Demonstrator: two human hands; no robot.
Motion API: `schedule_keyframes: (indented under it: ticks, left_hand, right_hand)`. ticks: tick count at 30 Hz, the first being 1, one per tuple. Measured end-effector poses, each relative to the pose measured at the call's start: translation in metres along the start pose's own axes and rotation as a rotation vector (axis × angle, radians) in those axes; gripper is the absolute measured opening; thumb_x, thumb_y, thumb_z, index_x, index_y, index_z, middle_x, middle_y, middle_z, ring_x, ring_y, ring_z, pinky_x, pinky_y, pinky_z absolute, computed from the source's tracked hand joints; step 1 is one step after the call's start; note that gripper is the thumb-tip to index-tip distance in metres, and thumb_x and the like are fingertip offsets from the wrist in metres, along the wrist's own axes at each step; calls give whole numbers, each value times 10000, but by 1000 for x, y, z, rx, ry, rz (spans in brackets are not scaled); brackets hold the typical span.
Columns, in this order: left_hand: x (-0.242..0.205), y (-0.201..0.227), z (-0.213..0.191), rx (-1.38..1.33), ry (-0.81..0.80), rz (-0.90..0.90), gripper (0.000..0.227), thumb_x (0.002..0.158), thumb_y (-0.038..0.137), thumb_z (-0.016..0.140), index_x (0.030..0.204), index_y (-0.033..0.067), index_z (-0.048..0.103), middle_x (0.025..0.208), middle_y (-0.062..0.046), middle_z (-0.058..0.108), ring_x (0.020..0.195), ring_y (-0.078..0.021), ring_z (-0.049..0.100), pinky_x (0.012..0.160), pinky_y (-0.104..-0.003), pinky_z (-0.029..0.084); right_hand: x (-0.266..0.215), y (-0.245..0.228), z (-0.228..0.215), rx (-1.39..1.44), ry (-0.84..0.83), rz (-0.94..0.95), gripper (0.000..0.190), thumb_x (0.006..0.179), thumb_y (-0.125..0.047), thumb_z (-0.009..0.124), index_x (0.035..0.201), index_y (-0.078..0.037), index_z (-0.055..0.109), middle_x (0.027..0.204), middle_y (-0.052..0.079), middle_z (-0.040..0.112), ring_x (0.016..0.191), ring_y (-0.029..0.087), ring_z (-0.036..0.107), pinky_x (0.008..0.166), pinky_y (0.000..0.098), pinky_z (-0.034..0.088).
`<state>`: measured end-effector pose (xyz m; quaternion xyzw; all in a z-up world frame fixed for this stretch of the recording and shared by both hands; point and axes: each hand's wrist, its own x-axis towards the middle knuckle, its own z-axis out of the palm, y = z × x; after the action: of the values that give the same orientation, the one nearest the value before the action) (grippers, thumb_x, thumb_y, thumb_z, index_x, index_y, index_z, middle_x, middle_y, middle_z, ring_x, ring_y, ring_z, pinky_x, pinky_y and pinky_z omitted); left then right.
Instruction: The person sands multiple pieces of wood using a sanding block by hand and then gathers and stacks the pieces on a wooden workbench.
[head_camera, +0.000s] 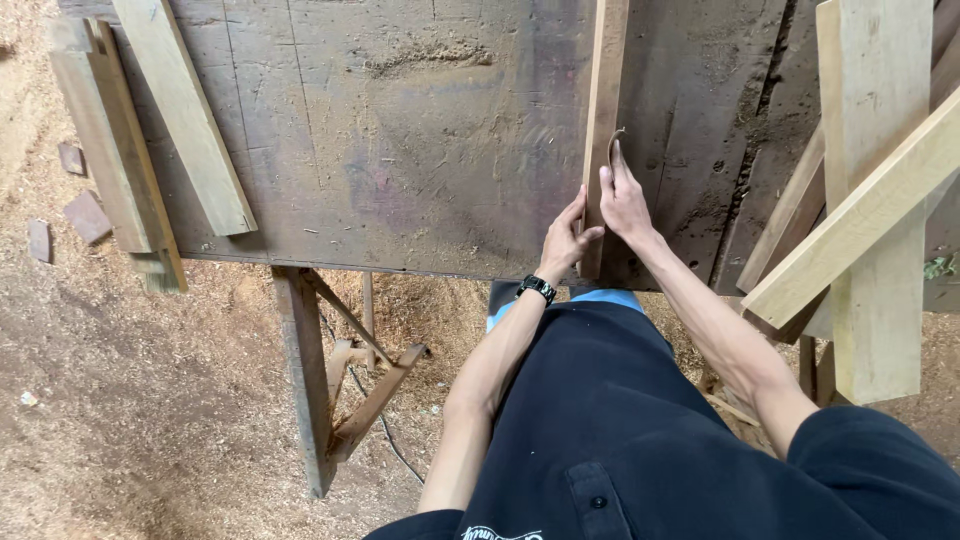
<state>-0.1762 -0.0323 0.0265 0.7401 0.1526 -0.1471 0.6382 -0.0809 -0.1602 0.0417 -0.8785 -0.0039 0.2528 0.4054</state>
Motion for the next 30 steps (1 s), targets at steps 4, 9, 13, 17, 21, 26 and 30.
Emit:
schedule_keyframes:
  ticks: [4,9,13,17,21,26,30]
  left_hand:
    - [-2,-3,1,32,2,14,886,799,132,842,1569,126,405,1556,-140,525,1420,-283,527,1146,-365,449]
    - [1,-2,0,49,-7,22,900,806,113,825,1590,107,381,1566,-140,504,1443,-272,506,1171,-359,428]
    - [0,-1,2,-21,-12,18,875,817,121,806,1584,105,384,1603,-131,470,1446,-264,499,1164,-354,437]
    - [-5,-3,-2,-93,-37,-45,893,821,140,816,1592,110,367,1567,-125,512,1398,-246,549,1148,-344,451]
    - [-1,-10,-2,-46,-19,12,884,815,129,825,1581,98,384,1578,-129,498,1427,-242,513,1161,-347,434]
    - [2,-23,5,-86,-10,88,886,820,122,826,1582,88,376,1615,-135,455,1460,-247,498,1178,-353,427]
    - [2,-23,2,-24,-25,19,910,809,134,841,1587,121,369,1582,-125,484,1391,-260,558,1145,-355,459]
  right_hand:
    - [56,-3,-9,-42,92,-248,611,1153,-330,258,1650,-19,85,1696,285,194,1499,477,302,1237,517,278]
    - [167,-16,-34,-43,145,-159,585,1145,-355,295,1639,-60,194,1656,230,353,1492,420,415,1269,422,357]
    - [125,-5,-23,2,181,-294,565,1174,-306,312,1647,-15,204,1656,268,337,1516,443,353,1292,462,270]
    - [1,15,2,29,30,-123,601,1112,-323,336,1628,-40,213,1653,240,320,1517,401,350,1264,433,288]
    - [-14,11,8,-33,40,-126,590,1133,-327,330,1622,-26,194,1665,265,284,1523,436,318,1247,456,269]
    - [84,-2,-8,-40,141,-113,610,1121,-350,284,1644,-46,197,1646,223,369,1481,405,434,1267,408,367]
    - [60,7,-2,-107,154,-195,579,1162,-327,292,1653,-37,189,1675,250,297,1522,425,365,1284,446,317]
